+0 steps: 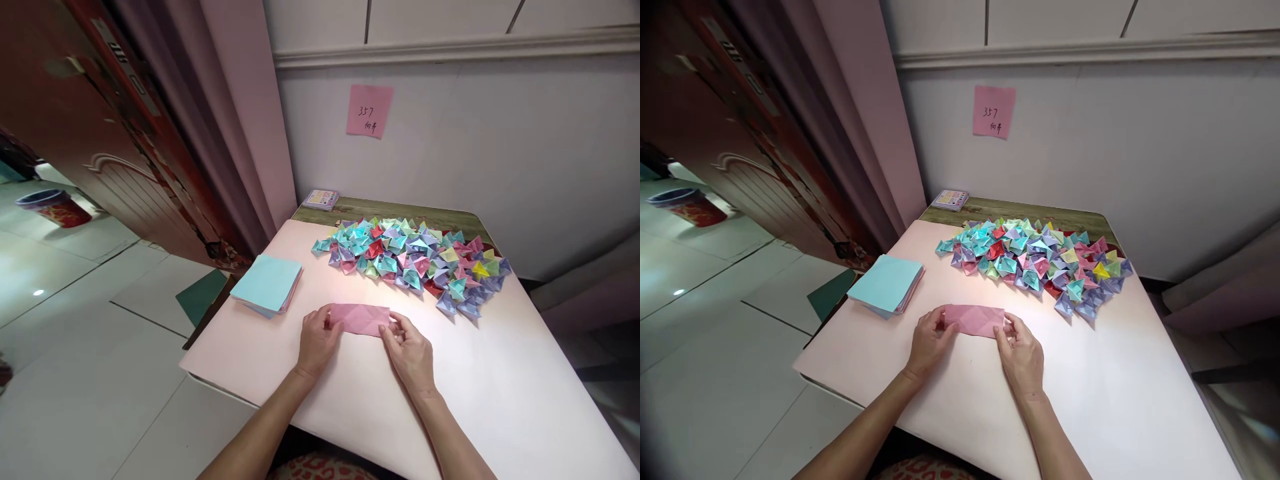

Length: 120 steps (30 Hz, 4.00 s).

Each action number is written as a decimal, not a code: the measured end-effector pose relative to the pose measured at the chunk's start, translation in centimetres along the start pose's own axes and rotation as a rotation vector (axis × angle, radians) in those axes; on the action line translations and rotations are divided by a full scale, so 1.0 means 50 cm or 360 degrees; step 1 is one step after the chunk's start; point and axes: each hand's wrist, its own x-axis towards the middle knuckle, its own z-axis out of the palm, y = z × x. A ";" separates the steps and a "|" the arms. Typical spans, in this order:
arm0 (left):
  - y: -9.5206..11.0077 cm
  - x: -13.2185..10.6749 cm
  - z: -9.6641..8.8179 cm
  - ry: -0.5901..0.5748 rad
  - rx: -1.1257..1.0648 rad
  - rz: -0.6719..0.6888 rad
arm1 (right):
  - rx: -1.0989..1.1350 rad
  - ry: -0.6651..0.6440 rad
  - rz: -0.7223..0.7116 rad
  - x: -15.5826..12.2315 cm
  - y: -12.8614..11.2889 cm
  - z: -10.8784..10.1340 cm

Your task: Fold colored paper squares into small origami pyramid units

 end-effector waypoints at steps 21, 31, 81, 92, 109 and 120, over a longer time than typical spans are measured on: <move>0.006 -0.001 0.003 -0.0081 0.0201 0.0315 | -0.0546 -0.0386 0.0060 0.096 -0.045 -0.003; 0.035 0.026 0.050 0.0324 -0.0868 -0.0268 | 0.0816 -0.0211 0.0119 0.096 -0.029 0.009; 0.055 0.032 0.055 -0.0163 -0.1824 -0.0714 | 0.1209 -0.0807 0.0329 0.081 -0.046 0.005; 0.050 0.051 0.030 -0.0482 -0.2506 -0.0921 | 0.1300 -0.0910 0.0286 0.082 -0.050 -0.002; 0.066 0.021 0.048 -0.0395 -0.1575 -0.0551 | 0.1334 -0.0609 0.0295 0.079 -0.044 0.025; 0.062 0.025 0.045 -0.0562 -0.1451 -0.0435 | 0.1438 -0.0880 0.0313 0.077 -0.065 -0.011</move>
